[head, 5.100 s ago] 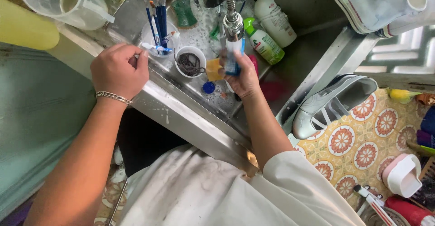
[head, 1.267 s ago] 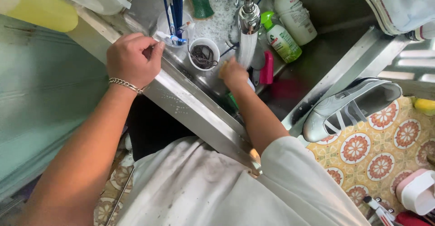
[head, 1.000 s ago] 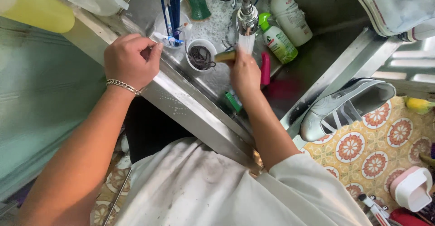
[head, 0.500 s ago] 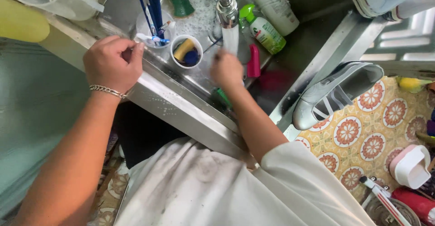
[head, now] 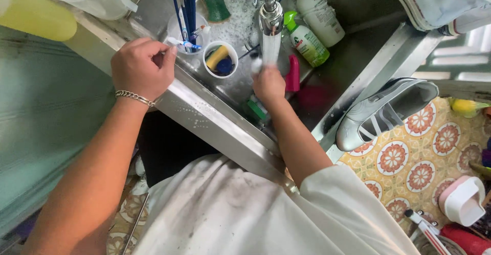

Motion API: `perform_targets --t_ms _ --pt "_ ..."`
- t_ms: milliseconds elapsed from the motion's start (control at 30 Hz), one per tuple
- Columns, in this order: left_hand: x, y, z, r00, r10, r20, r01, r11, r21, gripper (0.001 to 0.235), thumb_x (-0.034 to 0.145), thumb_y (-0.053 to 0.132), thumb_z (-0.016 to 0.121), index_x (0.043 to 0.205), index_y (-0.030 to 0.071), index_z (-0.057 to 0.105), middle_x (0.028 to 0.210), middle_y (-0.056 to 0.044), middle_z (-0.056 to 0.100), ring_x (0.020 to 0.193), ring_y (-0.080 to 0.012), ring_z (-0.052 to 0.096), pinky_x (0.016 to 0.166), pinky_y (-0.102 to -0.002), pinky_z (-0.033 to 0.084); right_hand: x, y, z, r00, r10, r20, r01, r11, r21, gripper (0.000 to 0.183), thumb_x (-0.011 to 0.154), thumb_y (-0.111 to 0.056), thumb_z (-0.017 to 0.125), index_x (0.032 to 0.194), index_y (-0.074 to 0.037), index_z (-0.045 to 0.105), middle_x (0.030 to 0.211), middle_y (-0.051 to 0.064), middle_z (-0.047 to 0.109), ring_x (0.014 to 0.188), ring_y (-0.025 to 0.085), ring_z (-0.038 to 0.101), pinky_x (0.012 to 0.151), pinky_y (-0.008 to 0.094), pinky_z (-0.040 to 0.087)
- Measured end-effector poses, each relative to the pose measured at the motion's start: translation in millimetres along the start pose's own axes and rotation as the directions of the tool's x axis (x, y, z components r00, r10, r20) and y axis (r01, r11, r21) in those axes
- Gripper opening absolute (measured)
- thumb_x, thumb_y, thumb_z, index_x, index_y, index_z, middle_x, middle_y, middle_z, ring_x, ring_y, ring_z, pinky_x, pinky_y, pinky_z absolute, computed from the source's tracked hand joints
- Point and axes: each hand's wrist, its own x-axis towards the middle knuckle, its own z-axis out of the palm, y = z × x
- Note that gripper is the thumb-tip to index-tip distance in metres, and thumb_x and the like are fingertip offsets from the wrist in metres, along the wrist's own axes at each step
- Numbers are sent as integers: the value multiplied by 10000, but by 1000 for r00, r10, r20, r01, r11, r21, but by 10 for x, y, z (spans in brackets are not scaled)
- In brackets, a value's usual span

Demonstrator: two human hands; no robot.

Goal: Applying cleaning solution to a shoe with a brush and then washing tools in a sink

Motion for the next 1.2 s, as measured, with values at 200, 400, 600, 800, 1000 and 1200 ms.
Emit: perform_targets --t_ms 200,400,600,800,1000,1200 --pt "27 20 -43 1000 -1 -20 0 1000 -7 182 1131 334 948 1006 206 912 748 -53 688 809 -352 817 826 -480 661 -485 -839 -949 768 -242 -593 618 520 590 647 1112 -59 964 1591 105 562 1399 364 727 1300 623 784 1036 626 748" --pt "17 25 -27 1000 16 0 -16 1000 -3 140 1128 284 958 1056 169 920 784 -71 704 846 -390 824 844 -513 658 -202 -710 -609 811 -430 -397 585 573 575 903 964 1 1010 1772 -60 612 1549 268 766 1413 559 781 1200 651 691" --pt "4 8 0 1000 10 0 -10 1000 7 154 1113 315 969 1050 182 925 783 -54 700 819 -363 822 833 -493 666 475 295 356 964 248 -97 -192 899 394 379 896 -159 783 1240 -53 900 974 263 889 949 521 918 726 689 732" --pt "-16 -12 33 1000 -3 -5 4 1000 21 151 1094 318 976 1061 179 930 797 -67 709 821 -379 822 833 -501 668 647 609 1576 883 30 -469 -114 982 -151 846 992 -114 878 1695 204 530 1302 467 642 1110 599 767 685 688 737" --pt "29 13 -38 1000 8 4 -9 1000 28 161 1121 300 960 1032 176 911 809 -94 726 847 -401 841 829 -511 667 547 599 1293 925 -63 -374 -19 977 -212 677 1155 -135 670 1759 145 550 1191 240 757 1051 385 845 771 543 792" --pt "47 75 -35 1000 -16 -9 16 1000 8 149 1064 286 955 1013 152 913 818 -115 753 836 -424 844 809 -543 668 477 473 649 999 40 29 -47 945 325 1184 1080 -128 746 1825 256 -90 1429 491 717 1279 702 777 1049 815 665"
